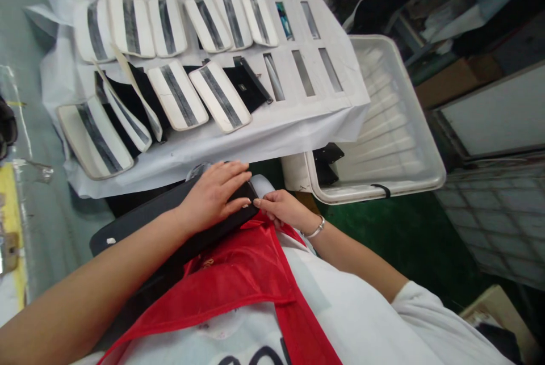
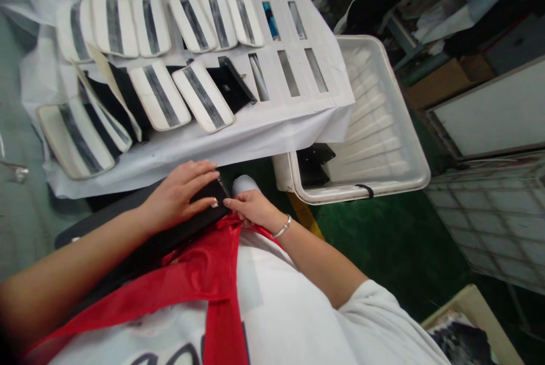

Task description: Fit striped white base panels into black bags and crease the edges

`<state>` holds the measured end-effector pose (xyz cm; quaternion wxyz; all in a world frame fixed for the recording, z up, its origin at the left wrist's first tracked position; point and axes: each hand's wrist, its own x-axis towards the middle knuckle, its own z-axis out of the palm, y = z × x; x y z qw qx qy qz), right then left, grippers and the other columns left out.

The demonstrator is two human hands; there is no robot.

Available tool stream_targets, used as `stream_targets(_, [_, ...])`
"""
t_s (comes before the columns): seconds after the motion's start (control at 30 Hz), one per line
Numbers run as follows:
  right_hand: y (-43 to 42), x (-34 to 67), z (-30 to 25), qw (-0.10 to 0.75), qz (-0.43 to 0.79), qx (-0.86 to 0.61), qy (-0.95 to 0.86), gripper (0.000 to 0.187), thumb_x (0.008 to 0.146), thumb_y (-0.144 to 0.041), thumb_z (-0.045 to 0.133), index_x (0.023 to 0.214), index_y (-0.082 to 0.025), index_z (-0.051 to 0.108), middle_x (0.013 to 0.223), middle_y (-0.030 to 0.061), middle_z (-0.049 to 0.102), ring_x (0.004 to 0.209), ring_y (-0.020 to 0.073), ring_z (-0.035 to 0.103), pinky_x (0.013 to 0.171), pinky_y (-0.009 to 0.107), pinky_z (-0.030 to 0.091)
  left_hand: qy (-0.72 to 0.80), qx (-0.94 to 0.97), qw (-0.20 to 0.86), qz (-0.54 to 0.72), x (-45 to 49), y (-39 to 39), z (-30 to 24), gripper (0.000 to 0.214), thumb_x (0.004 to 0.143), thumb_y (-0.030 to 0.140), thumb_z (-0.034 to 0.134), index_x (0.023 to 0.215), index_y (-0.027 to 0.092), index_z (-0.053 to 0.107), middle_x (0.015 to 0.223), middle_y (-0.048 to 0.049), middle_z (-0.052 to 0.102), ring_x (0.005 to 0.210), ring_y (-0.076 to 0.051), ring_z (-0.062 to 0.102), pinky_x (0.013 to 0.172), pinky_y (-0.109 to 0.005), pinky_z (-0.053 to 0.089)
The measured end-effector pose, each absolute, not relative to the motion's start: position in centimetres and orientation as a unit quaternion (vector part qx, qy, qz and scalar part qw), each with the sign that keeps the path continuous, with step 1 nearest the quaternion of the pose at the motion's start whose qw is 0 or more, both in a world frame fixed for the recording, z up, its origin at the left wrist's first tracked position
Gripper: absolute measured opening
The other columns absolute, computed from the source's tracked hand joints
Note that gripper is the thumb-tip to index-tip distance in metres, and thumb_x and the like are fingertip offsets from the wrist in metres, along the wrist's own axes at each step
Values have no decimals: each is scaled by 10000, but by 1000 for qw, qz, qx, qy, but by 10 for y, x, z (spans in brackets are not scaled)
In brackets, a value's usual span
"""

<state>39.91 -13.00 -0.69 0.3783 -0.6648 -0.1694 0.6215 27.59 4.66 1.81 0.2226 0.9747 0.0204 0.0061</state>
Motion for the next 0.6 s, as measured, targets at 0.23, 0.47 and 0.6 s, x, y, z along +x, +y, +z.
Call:
stream_targets(0.23, [-148, 384, -22, 499, 621, -569, -203, 377, 752, -497, 629, 697, -166, 458, 474, -90, 477, 399, 37, 398, 425, 171, 297, -30, 976, 217, 11, 235, 13, 1, 500, 888, 421, 462, 1302, 141, 493, 1369, -128, 483, 1314, -243, 374, 1108, -443, 272])
stream_targets(0.47, [-149, 377, -16, 476, 594, -623, -179, 250, 781, -388, 577, 704, -176, 470, 445, -82, 495, 380, 51, 414, 407, 165, 314, -39, 982, 186, 5, 240, 13, 2, 450, 902, 380, 435, 1302, 187, 507, 1382, -90, 476, 1323, -235, 364, 1112, -437, 263])
stream_targets(0.6, [-143, 368, -9, 460, 578, -659, -141, 215, 803, -315, 533, 655, -182, 453, 403, -76, 481, 337, 50, 392, 362, 159, 266, -40, 989, 145, -2, 239, 5, 2, 437, 918, 329, 401, 1319, 181, 491, 1407, -82, 446, 1334, -249, 342, 1119, -444, 242])
